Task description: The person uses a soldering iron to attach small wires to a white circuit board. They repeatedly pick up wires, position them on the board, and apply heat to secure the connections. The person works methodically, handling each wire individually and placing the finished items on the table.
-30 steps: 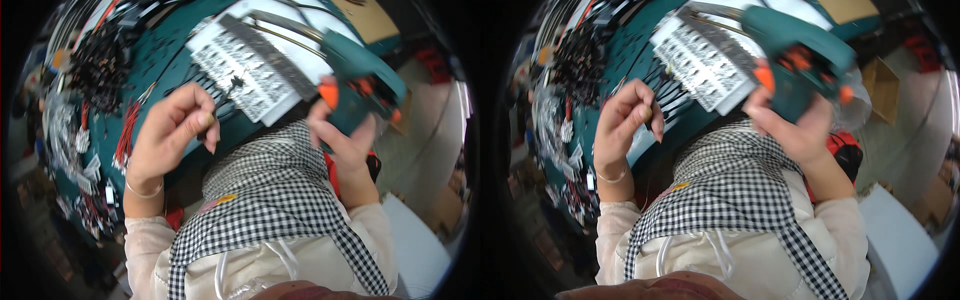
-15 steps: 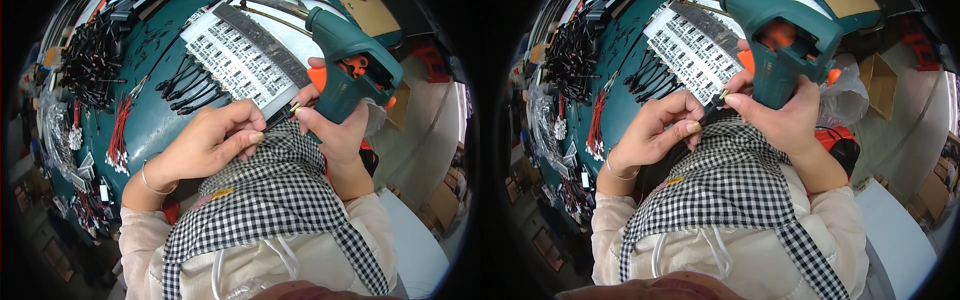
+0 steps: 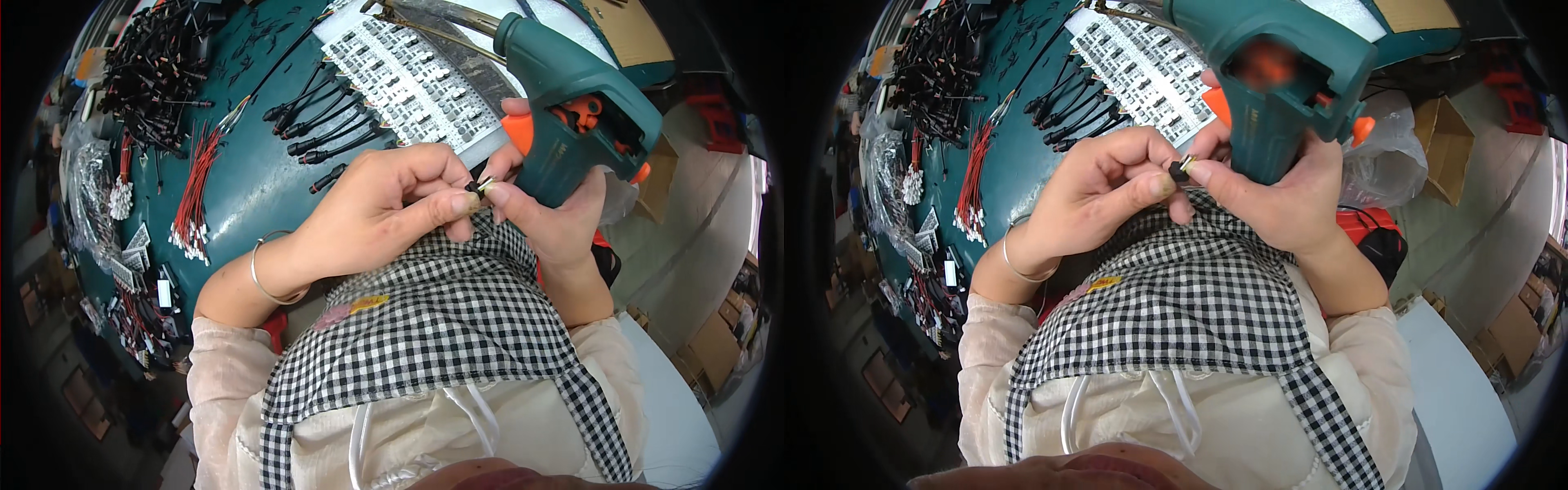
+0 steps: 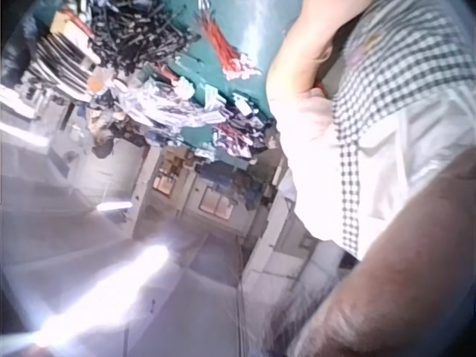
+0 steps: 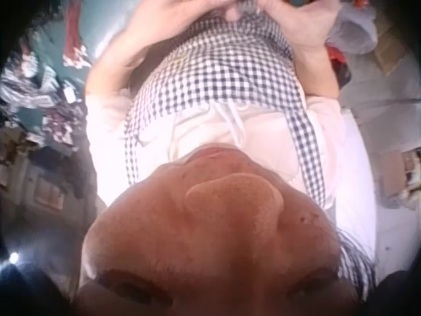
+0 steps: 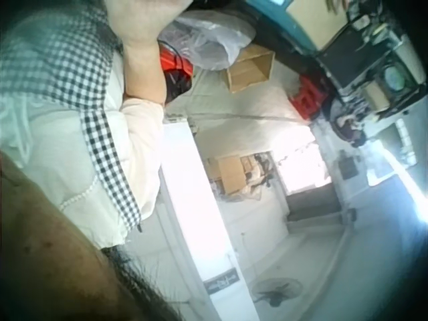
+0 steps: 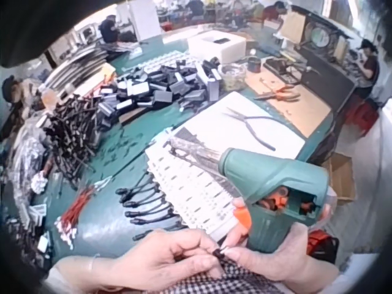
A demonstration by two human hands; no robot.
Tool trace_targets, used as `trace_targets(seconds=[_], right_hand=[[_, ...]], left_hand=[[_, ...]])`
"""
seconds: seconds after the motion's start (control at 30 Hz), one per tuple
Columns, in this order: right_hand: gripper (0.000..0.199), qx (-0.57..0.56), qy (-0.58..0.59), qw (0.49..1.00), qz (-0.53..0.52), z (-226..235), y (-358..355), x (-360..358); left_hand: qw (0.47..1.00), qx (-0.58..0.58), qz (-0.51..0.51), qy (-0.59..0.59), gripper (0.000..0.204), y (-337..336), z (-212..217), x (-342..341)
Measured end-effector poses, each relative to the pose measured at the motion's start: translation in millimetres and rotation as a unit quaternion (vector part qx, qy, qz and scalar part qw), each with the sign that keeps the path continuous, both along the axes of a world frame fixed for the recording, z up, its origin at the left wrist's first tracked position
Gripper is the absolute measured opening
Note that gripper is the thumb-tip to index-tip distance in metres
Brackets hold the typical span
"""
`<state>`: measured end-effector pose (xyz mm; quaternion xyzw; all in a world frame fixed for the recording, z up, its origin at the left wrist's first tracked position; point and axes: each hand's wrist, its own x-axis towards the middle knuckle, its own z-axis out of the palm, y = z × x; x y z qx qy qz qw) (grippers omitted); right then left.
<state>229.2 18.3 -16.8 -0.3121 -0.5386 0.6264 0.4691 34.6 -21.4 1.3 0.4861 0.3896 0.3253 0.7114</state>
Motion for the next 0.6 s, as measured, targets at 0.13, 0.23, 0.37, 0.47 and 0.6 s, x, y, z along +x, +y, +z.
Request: trace_targets(seconds=[0.13,0.23,0.37,0.47,0.6], right_hand=[[0.06,0.006,-0.01,1.0,0.018,-1.3,-0.6,1.9],[0.059,0.0,0.0,1.0,0.001,4.2,-2.8,-2.6],[0.058,0.016,-0.008,1.0,0.02,1.7,-2.2,0.0],[0.057,0.023,-0.013,0.999,0.021,-2.8,-2.2,2.4],[0.056,0.028,-0.016,0.999,0.007,-6.8,-3.8,2.7]], left_hand=[[0.997,-0.046,0.001,-0.056,0.018,-0.9,-4.9,0.7],[0.995,-0.054,0.001,-0.083,0.02,-2.3,-7.3,2.4],[0.994,-0.059,-0.002,-0.089,0.023,-3.1,-10.6,2.3],[0.992,-0.07,0.003,-0.105,0.024,-3.5,-11.2,4.6],[0.991,-0.074,0.009,-0.107,0.024,-5.2,-13.4,6.2]])
